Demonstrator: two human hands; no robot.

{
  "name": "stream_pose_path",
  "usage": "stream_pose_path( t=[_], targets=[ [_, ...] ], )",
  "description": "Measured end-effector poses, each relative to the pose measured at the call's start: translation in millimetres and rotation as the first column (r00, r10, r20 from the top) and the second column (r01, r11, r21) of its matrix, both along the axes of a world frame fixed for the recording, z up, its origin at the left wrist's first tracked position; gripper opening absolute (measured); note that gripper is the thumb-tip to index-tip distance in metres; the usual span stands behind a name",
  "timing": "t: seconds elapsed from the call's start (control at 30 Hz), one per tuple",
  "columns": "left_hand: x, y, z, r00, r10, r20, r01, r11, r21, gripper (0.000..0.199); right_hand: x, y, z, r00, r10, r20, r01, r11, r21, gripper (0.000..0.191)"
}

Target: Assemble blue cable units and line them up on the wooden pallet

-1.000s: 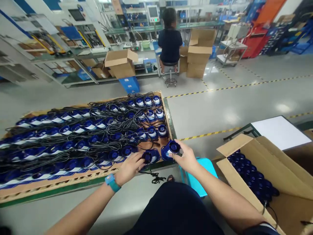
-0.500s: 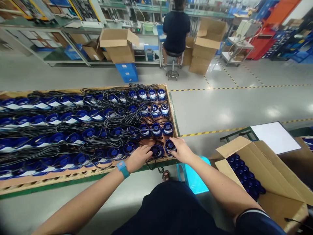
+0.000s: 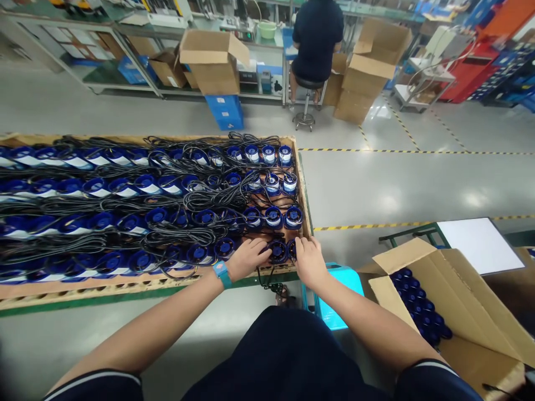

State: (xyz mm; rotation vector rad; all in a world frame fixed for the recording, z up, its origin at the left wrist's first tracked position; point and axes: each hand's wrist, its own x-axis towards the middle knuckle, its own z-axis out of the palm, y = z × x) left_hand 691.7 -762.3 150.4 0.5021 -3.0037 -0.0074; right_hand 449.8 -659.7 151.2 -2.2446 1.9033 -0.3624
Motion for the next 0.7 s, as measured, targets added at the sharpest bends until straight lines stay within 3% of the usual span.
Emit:
stream_pose_path(
  t=[0.2,0.4,0.57,0.7],
  targets=[
    [10.1,5.7,-0.8,0.996,0.09,0.01,-0.09,0.996,-0.004,0.024,14.0,-12.8,4.7,0.995,-0.029,-0.095,0.04,0.993,0.108,0.054],
    [10.5,1.0,-10.5,0.992,0.126,-0.015,-0.126,0.991,-0.035,0.033,-12.4,-20.1,-17.3,0.978,-0.021,0.208,0.007,0.998,0.066,0.063],
    [6.9,-2.1,-11.6,0.977,0.21,-0.023,-0.21,0.978,-0.01,0.045,-13.1,-13.7,-20.9,0.976,-0.091,0.196,0.078,0.994,0.072,0.067],
    [4.2,3.7,-4.0,0.954,0.293,0.062,-0.291,0.956,-0.049,0.049,-23.1,5.5,-17.6,0.941,-0.118,0.316,0.11,0.993,0.043,0.068]
  ],
)
